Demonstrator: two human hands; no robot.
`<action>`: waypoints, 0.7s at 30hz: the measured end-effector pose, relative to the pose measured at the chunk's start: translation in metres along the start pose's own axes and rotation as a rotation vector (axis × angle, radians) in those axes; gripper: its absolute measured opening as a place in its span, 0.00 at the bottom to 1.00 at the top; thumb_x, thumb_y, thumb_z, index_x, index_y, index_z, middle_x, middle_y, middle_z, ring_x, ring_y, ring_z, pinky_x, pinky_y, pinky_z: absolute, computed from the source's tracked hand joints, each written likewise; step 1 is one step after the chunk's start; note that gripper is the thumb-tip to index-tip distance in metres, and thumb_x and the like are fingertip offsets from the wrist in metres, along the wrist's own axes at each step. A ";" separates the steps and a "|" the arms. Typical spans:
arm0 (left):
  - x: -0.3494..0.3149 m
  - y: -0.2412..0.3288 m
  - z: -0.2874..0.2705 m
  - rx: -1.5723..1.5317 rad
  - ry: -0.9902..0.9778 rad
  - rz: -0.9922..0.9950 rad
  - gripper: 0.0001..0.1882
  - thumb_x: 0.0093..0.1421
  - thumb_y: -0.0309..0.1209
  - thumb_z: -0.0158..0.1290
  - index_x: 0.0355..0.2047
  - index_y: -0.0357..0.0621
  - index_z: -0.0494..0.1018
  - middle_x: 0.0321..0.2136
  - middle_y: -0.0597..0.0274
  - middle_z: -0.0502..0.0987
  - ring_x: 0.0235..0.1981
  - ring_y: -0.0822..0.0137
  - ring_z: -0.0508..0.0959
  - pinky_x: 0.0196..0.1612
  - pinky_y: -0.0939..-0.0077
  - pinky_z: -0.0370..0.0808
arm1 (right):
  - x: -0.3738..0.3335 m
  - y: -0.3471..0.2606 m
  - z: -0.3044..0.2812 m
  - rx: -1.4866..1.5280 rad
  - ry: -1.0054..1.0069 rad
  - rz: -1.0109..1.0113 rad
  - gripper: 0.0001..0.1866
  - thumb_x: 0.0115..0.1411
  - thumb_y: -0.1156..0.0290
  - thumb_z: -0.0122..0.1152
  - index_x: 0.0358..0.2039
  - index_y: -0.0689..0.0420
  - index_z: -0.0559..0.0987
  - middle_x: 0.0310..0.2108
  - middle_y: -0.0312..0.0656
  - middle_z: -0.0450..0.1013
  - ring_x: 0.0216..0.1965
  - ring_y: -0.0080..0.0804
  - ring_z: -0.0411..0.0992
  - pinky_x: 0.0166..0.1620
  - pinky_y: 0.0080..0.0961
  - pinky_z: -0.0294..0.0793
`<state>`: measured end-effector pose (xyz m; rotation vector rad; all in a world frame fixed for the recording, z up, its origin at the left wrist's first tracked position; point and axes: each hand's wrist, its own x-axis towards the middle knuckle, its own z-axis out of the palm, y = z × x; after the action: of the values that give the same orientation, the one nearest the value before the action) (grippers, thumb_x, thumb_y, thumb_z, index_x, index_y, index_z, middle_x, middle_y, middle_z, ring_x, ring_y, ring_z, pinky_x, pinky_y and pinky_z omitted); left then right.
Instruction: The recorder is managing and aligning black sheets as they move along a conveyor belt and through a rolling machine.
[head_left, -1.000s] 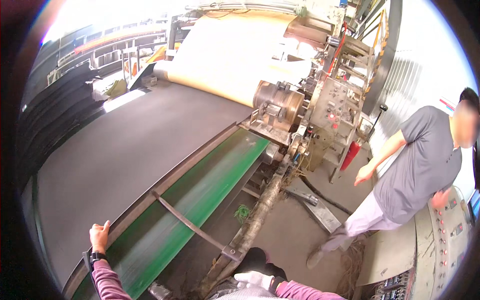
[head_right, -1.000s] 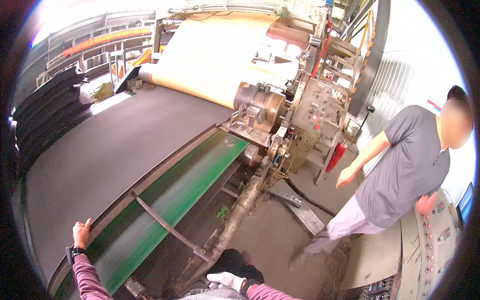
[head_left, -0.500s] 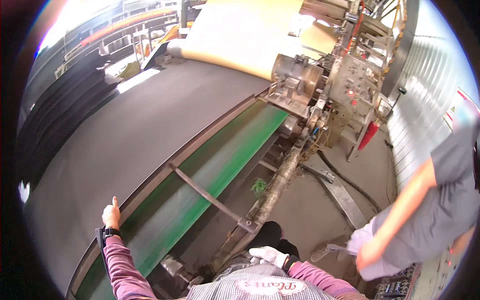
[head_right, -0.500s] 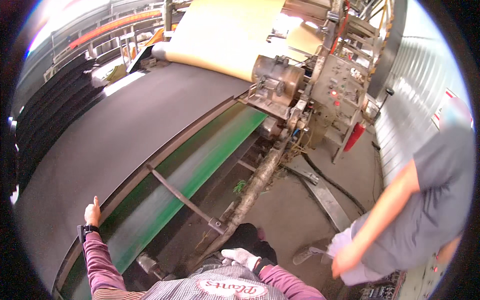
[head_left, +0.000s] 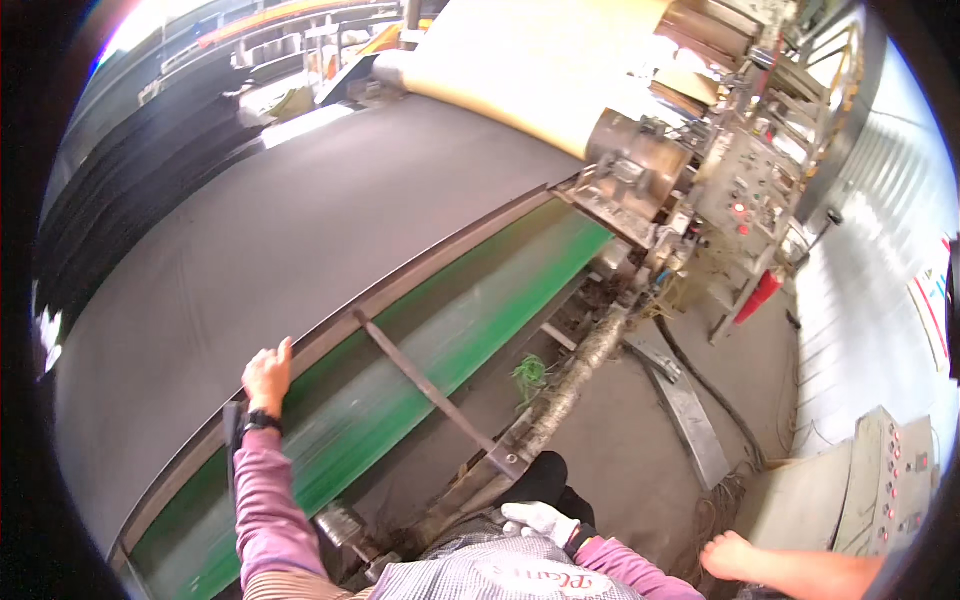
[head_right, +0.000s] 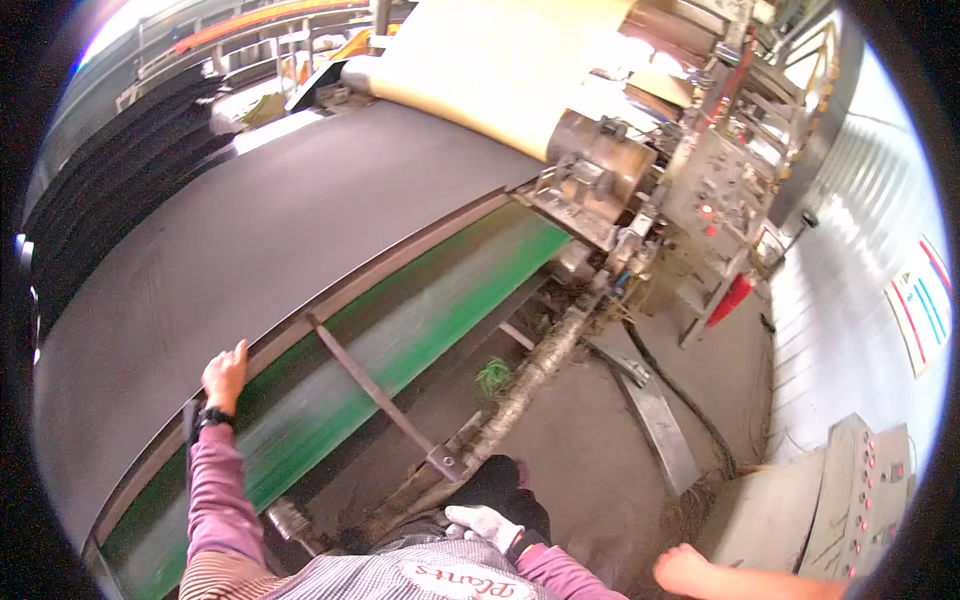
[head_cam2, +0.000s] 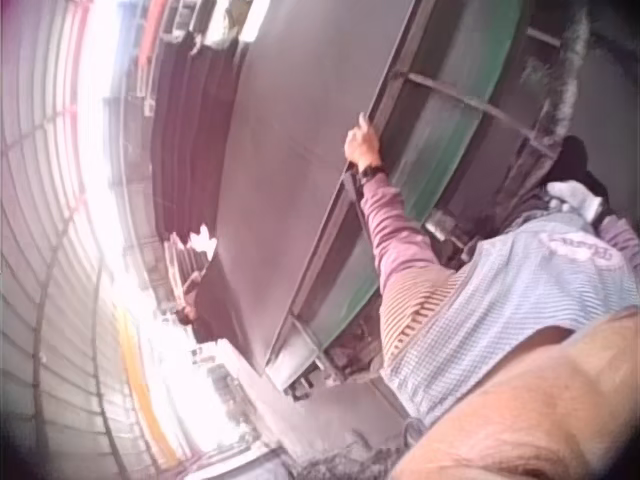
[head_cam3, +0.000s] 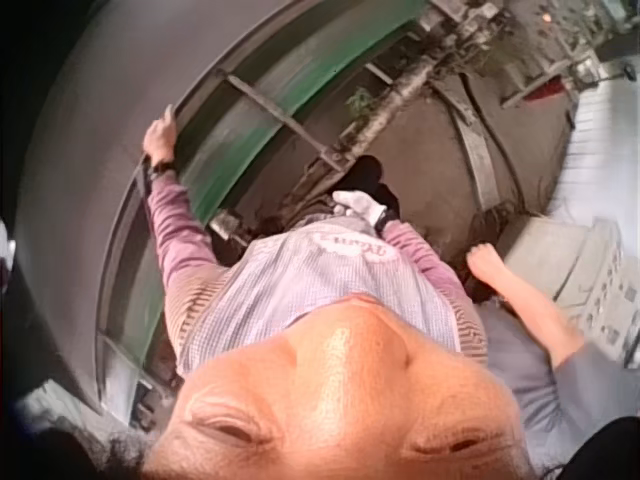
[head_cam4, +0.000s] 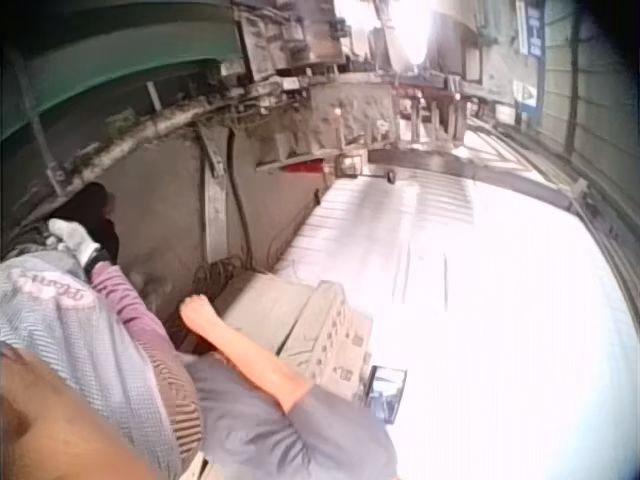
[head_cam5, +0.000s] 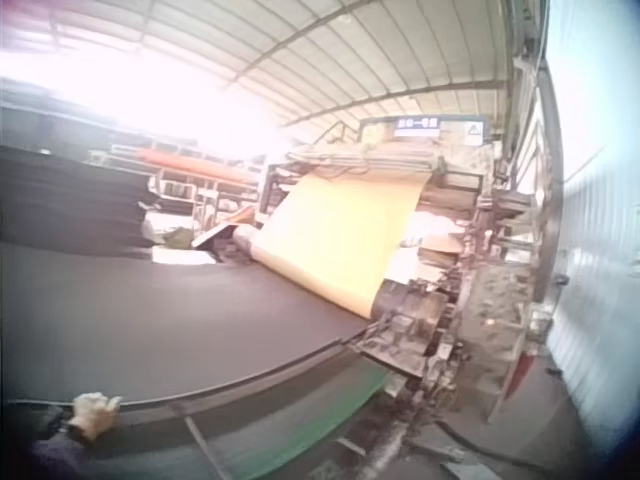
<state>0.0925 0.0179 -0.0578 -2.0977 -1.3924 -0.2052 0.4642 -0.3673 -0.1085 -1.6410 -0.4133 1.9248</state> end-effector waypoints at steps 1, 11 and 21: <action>0.014 0.013 -0.006 -0.057 0.014 -0.004 0.11 0.61 0.38 0.45 0.43 0.59 0.73 0.20 0.64 0.74 0.24 0.63 0.77 0.24 0.68 0.75 | 0.000 -0.003 0.002 -0.009 0.004 0.031 0.13 0.61 0.58 0.55 0.34 0.54 0.79 0.24 0.33 0.76 0.19 0.14 0.65 0.21 0.12 0.63; 0.037 -0.012 -0.020 -0.697 0.112 -0.565 0.25 0.54 0.52 0.49 0.32 0.38 0.76 0.36 0.48 0.77 0.40 0.50 0.76 0.44 0.61 0.73 | 0.012 -0.002 -0.007 0.035 -0.025 0.087 0.11 0.61 0.61 0.52 0.33 0.55 0.77 0.21 0.35 0.74 0.16 0.14 0.61 0.20 0.12 0.59; -0.077 -0.145 -0.031 -0.102 -0.532 -0.885 0.27 0.45 0.48 0.54 0.36 0.35 0.75 0.40 0.44 0.75 0.44 0.49 0.74 0.49 0.61 0.71 | 0.015 -0.001 -0.008 0.011 -0.055 0.085 0.14 0.61 0.61 0.52 0.37 0.59 0.77 0.22 0.37 0.74 0.15 0.14 0.59 0.18 0.12 0.57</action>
<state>-0.0624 -0.0214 -0.0092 -1.5143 -2.6186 -0.0596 0.4715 -0.3583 -0.1216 -1.6253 -0.3600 2.0348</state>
